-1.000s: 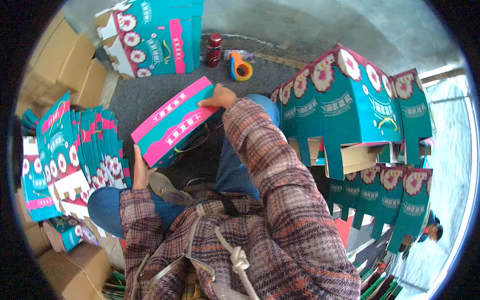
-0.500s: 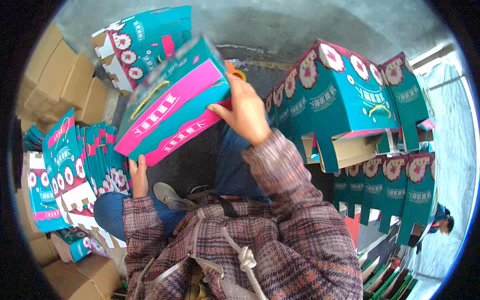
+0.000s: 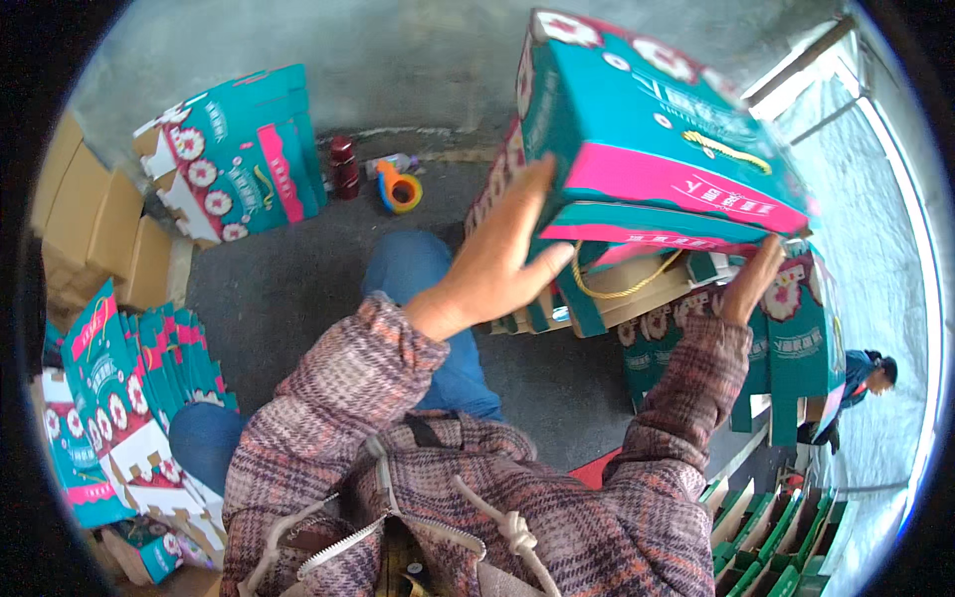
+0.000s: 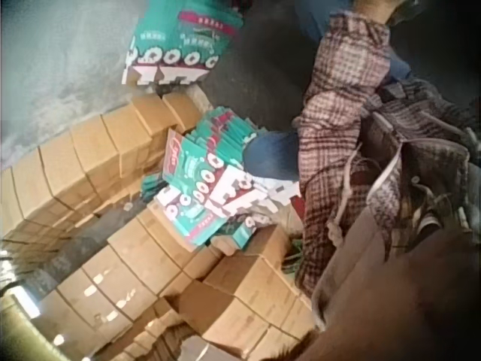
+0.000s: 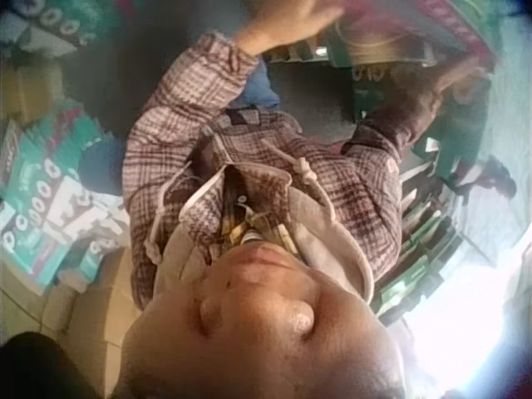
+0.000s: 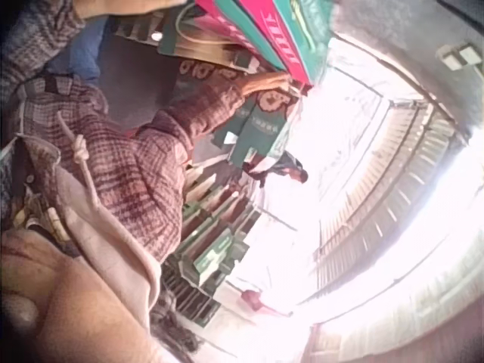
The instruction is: Folding and assembling cardboard boxes in a packaging area.
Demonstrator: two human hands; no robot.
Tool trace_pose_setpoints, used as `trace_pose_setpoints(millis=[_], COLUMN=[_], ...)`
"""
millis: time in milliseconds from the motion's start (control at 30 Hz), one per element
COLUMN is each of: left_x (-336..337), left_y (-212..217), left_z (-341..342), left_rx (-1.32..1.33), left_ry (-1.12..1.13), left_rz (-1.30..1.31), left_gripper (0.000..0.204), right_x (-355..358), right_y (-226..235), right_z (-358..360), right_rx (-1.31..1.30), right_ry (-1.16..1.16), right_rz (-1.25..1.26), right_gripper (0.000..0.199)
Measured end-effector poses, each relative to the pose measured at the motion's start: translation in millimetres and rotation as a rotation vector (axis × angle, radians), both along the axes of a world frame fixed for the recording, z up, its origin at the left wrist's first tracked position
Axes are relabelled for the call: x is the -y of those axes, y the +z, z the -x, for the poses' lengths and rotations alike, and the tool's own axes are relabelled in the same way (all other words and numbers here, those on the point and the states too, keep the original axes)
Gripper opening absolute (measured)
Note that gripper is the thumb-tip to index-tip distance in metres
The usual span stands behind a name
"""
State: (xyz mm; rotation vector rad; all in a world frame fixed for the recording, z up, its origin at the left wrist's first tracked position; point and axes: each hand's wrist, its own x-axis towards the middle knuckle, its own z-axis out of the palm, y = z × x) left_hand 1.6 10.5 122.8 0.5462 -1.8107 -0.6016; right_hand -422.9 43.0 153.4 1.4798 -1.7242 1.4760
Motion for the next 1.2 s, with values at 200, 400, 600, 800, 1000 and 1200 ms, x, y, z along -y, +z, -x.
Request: trace_pose_setpoints(millis=[200,400,600,800,1000,1200], left_x=[2,9,28,7,-29,-48], left_y=[1,0,-10,-29,-113,-140], left_z=[46,72,51,8,-81,-96], left_rx=[0.208,0.201,0.047,0.201,1.035,0.921], left_ry=[-0.076,-0.143,-0.445,-0.186,0.316,0.512], left_rz=[-0.070,-0.010,-0.311,-0.203,-0.120,-0.072], left_gripper=[0.088,0.086,0.065,0.053,0.055,0.055], right_x=[9,0,-20,-66,-52,-21], right_y=[2,3,10,21,-124,-271], right_z=[-2,5,-41,-220,-312,-290], right_rx=[0.602,0.514,-0.263,-0.617,-0.209,0.468], right_ry=[0.184,0.161,-0.377,0.206,0.912,0.632], right_rz=[0.028,-0.046,0.012,0.121,-0.448,-0.825], right_gripper=[0.060,0.055,0.047,0.041,0.039,0.037])
